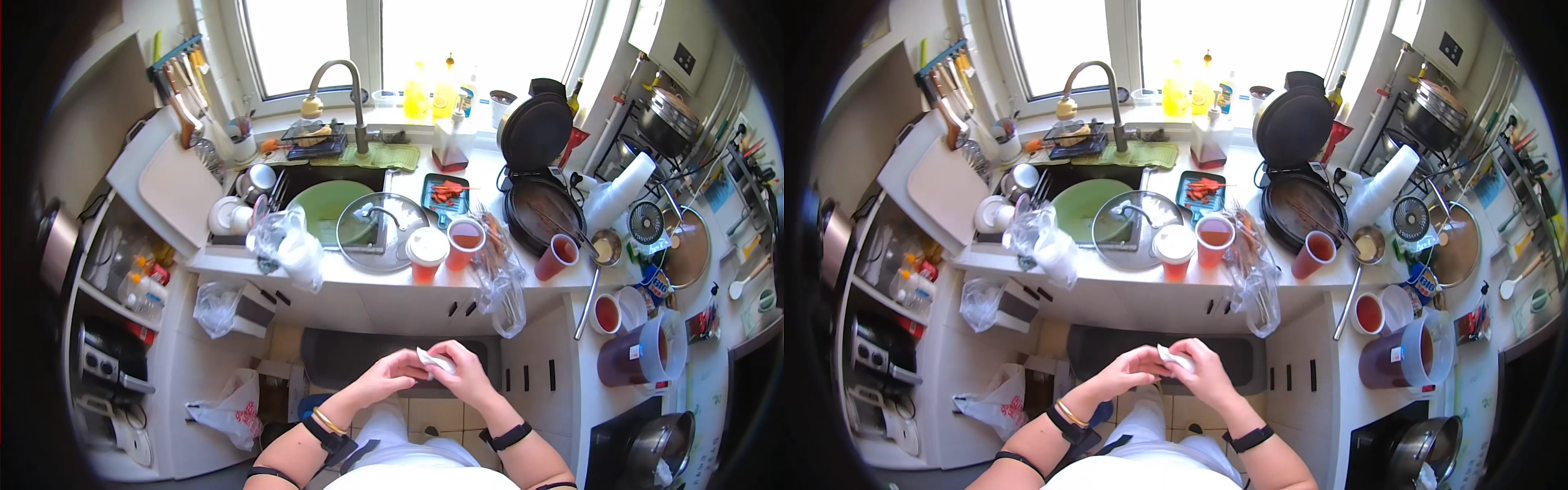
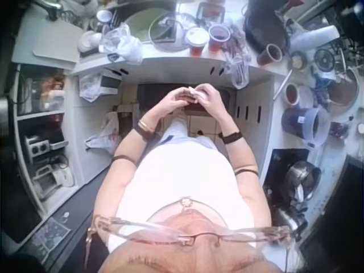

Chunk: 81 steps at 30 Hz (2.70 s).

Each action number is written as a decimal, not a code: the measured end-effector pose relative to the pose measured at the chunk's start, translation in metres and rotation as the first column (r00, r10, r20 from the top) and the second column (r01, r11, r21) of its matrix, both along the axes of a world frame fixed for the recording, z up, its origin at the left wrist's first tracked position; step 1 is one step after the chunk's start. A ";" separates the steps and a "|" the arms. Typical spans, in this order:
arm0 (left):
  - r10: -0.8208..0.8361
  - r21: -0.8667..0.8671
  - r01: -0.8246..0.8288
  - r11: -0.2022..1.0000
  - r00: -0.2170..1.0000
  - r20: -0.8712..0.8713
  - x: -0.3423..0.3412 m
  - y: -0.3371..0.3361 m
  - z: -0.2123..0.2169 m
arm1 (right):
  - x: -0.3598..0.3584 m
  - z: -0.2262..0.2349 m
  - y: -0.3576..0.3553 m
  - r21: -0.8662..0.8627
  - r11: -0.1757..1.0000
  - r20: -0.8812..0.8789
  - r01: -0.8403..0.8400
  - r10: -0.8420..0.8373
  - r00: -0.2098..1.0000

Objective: The recorder strains solids from a large pot of liquid into a container and then stores several cups in the refrigerator.

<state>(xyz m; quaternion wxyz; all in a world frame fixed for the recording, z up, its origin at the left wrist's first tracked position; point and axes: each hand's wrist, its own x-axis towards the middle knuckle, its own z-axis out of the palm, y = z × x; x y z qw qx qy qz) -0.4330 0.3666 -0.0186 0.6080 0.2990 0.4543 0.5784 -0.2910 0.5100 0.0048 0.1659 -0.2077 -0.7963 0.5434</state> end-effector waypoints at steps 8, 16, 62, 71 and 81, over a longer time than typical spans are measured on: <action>0.266 0.143 -0.282 0.949 0.471 -0.841 -0.109 0.093 0.007 | -0.096 0.035 0.092 0.267 0.860 -0.150 0.435 -0.409 0.900; 0.409 0.273 -0.334 0.902 0.458 -0.790 -0.124 0.166 0.000 | -0.163 0.028 0.131 0.546 0.777 -0.148 0.313 -0.279 0.949; 0.389 0.235 -0.352 0.906 0.476 -0.789 -0.125 0.174 -0.015 | -0.185 0.033 0.135 0.729 0.683 0.088 -0.038 -0.038 0.995; 0.391 0.263 -0.320 0.910 0.455 -0.800 -0.127 0.175 -0.017 | -0.185 0.030 0.157 0.723 0.681 0.022 -0.117 0.146 0.989; 0.376 0.244 -0.308 0.919 0.508 -0.775 -0.130 0.174 -0.014 | -0.183 0.041 0.160 0.252 0.951 0.033 0.177 -0.191 0.981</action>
